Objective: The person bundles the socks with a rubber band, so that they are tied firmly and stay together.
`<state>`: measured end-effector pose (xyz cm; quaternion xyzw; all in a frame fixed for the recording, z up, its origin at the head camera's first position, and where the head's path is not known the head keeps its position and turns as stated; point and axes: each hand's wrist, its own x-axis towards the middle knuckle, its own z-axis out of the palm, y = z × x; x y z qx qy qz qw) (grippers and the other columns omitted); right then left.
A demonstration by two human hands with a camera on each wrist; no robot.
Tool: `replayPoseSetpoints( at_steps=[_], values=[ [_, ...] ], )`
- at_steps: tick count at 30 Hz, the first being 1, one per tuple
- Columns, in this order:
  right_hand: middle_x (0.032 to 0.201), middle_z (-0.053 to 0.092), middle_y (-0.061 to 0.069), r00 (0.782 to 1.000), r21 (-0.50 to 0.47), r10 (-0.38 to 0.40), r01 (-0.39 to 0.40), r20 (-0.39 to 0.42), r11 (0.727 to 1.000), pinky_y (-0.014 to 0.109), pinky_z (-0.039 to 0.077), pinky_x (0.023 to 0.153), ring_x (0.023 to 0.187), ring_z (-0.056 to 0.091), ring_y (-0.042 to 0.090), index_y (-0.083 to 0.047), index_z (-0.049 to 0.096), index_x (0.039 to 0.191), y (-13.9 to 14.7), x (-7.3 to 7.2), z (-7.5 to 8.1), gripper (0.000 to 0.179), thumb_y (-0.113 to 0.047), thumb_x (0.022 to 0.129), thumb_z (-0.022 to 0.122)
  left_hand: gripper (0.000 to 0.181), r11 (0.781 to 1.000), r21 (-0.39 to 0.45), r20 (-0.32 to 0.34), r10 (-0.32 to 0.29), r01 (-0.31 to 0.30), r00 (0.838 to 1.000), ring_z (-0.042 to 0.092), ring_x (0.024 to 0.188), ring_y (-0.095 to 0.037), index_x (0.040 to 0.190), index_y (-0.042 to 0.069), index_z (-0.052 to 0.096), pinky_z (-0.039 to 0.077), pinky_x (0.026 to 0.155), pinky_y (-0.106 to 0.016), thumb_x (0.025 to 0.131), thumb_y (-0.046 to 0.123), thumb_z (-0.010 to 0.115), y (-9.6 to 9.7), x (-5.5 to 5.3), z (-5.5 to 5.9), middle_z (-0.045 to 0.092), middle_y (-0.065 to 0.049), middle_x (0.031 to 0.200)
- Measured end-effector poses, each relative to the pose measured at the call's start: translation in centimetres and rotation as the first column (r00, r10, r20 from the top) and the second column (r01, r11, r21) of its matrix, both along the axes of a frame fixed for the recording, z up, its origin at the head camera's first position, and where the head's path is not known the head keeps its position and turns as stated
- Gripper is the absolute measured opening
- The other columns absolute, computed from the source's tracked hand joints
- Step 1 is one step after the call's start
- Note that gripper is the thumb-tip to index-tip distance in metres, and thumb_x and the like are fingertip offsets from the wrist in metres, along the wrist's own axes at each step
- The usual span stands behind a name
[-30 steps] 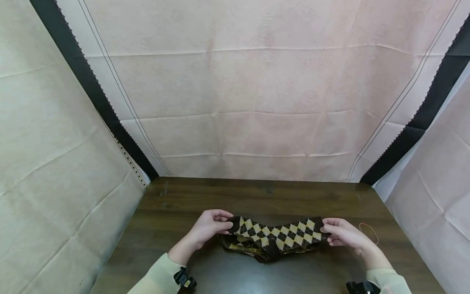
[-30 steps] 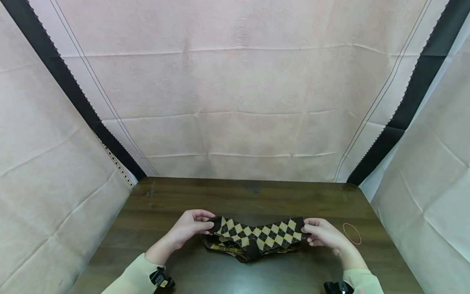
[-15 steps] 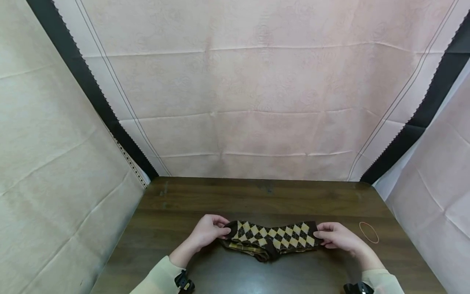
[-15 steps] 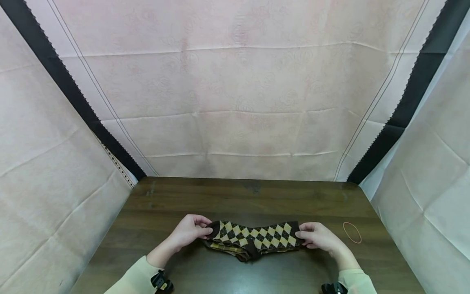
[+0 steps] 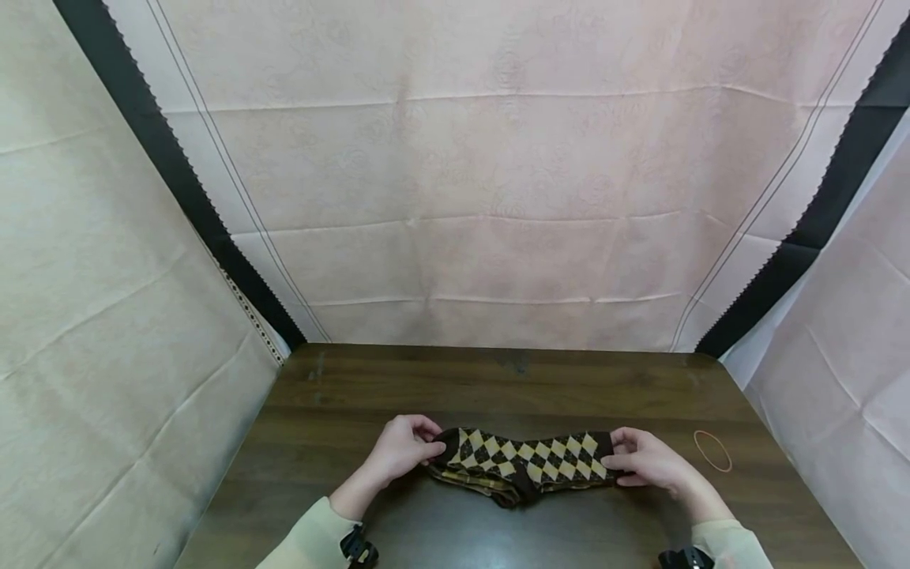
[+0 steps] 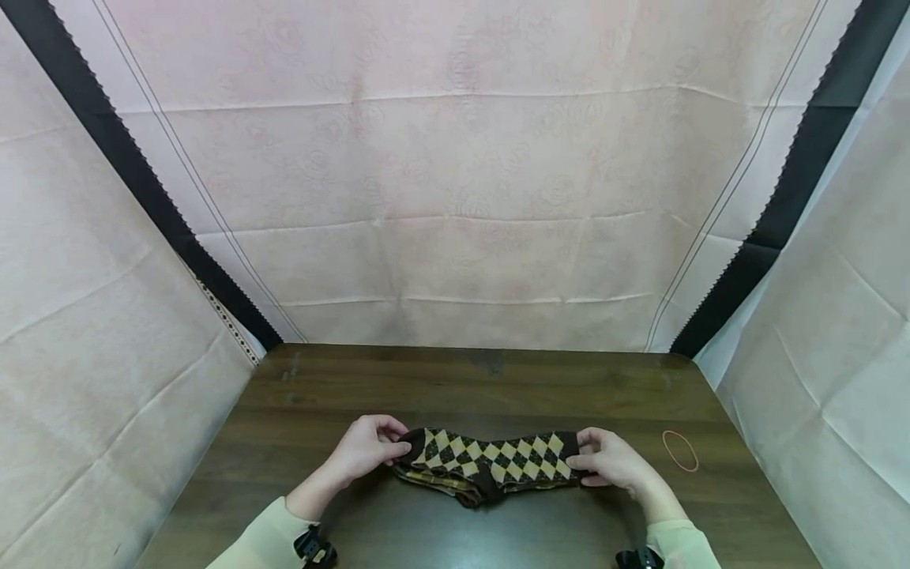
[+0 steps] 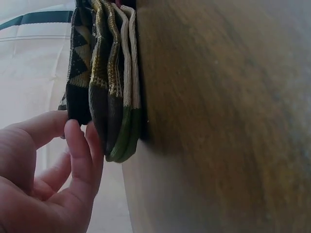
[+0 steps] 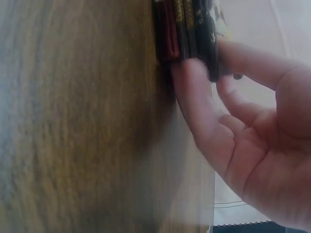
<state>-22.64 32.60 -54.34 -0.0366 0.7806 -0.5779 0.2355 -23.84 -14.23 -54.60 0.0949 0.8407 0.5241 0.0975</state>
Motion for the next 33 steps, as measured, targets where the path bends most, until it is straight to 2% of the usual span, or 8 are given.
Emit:
replayPoseSetpoints(
  at_steps=[7, 11, 14, 18, 20, 22, 25, 33],
  values=[
    [0.112, 0.071, 0.019, 1.000, 0.049, -0.019, 0.020, -0.012, 0.999, 0.033, 0.063, 0.070, 0.093, 0.071, 0.023, 0.021, 0.034, 0.145, -0.8, 0.0, 0.2, 0.068, -0.007, 0.098, 0.075, 0.022, 0.999, -0.044, -0.040, 0.026, -0.028, 0.999, 0.062, 0.070, -0.017, 0.107, 0.009, 0.077, 0.053, 0.059, -0.033, 0.090, 0.017, 0.088, -0.2, 0.1, 0.1, 0.071, -0.003, 0.097],
    [0.126, 0.061, 0.040, 0.999, 0.145, -0.037, 0.037, -0.003, 0.989, 0.037, 0.064, 0.077, 0.105, 0.071, 0.029, 0.028, 0.029, 0.148, -1.3, -0.3, 0.0, 0.077, -0.011, 0.099, 0.075, 0.024, 0.998, -0.067, -0.043, 0.020, -0.023, 0.999, 0.059, 0.073, -0.018, 0.109, 0.009, 0.077, 0.052, 0.061, -0.034, 0.090, 0.020, 0.088, -0.4, 0.1, -0.1, 0.070, -0.004, 0.099],
    [0.137, 0.050, 0.049, 0.998, 0.201, -0.066, 0.063, 0.006, 0.978, 0.041, 0.064, 0.082, 0.116, 0.068, 0.035, 0.031, 0.029, 0.147, -1.7, -0.4, 0.0, 0.080, -0.014, 0.099, 0.076, 0.026, 0.996, -0.085, -0.035, 0.002, -0.005, 0.999, 0.059, 0.078, -0.019, 0.111, 0.010, 0.077, 0.052, 0.065, -0.035, 0.091, 0.023, 0.088, -0.7, 0.1, -0.2, 0.069, -0.004, 0.101],
    [0.143, 0.047, 0.048, 0.998, 0.230, -0.069, 0.066, 0.004, 0.971, 0.044, 0.064, 0.084, 0.121, 0.066, 0.043, 0.029, 0.038, 0.144, -1.9, -0.3, 0.0, 0.078, -0.018, 0.097, 0.079, 0.030, 0.991, -0.131, -0.025, -0.032, 0.028, 0.999, 0.060, 0.086, -0.019, 0.115, 0.010, 0.076, 0.053, 0.070, -0.037, 0.093, 0.028, 0.086, -0.9, 0.1, -0.1, 0.069, -0.003, 0.103],
    [0.125, 0.057, 0.043, 0.999, 0.249, -0.052, 0.050, 0.000, 0.967, 0.044, 0.064, 0.083, 0.111, 0.068, 0.041, 0.024, 0.054, 0.126, -2.0, -0.2, 0.0, 0.060, -0.021, 0.097, 0.080, 0.033, 0.988, -0.147, -0.011, -0.041, 0.039, 0.999, 0.060, 0.084, -0.019, 0.118, 0.009, 0.074, 0.053, 0.069, -0.037, 0.093, 0.029, 0.085, -0.9, 0.1, -0.1, 0.068, -0.003, 0.102],
    [0.105, 0.062, 0.030, 0.999, 0.263, -0.030, 0.033, -0.013, 0.964, 0.042, 0.064, 0.080, 0.099, 0.068, 0.032, 0.012, 0.059, 0.102, -2.1, -0.1, 0.0, 0.042, -0.024, 0.096, 0.080, 0.037, 0.988, -0.148, 0.009, -0.045, 0.046, 0.999, 0.060, 0.082, -0.019, 0.121, 0.008, 0.073, 0.052, 0.067, -0.036, 0.093, 0.029, 0.085, -0.8, 0.2, 0.0, 0.067, -0.004, 0.100],
    [0.081, 0.051, 0.005, 1.000, 0.274, -0.002, 0.010, -0.028, 0.962, 0.038, 0.062, 0.075, 0.083, 0.059, 0.021, -0.007, 0.047, 0.081, -2.3, -0.1, 0.0, 0.040, -0.026, 0.095, 0.080, 0.043, 0.992, -0.121, 0.027, -0.043, 0.046, 0.999, 0.060, 0.076, -0.019, 0.126, 0.004, 0.070, 0.052, 0.062, -0.034, 0.092, 0.026, 0.086, -0.6, 0.2, 0.1, 0.066, -0.005, 0.096],
    [0.093, 0.056, 0.007, 0.999, 0.288, 0.007, 0.007, -0.048, 0.958, 0.046, 0.060, 0.081, 0.090, 0.058, 0.021, -0.006, 0.056, 0.089, -3.0, -0.4, 0.2, 0.033, -0.028, 0.095, 0.079, 0.044, 1.000, -0.011, 0.062, -0.016, 0.017, 0.998, 0.058, 0.060, -0.016, 0.130, 0.000, 0.066, 0.049, 0.053, -0.031, 0.091, 0.009, 0.083, -0.6, 0.3, 0.1, 0.067, -0.007, 0.088]
  ],
)
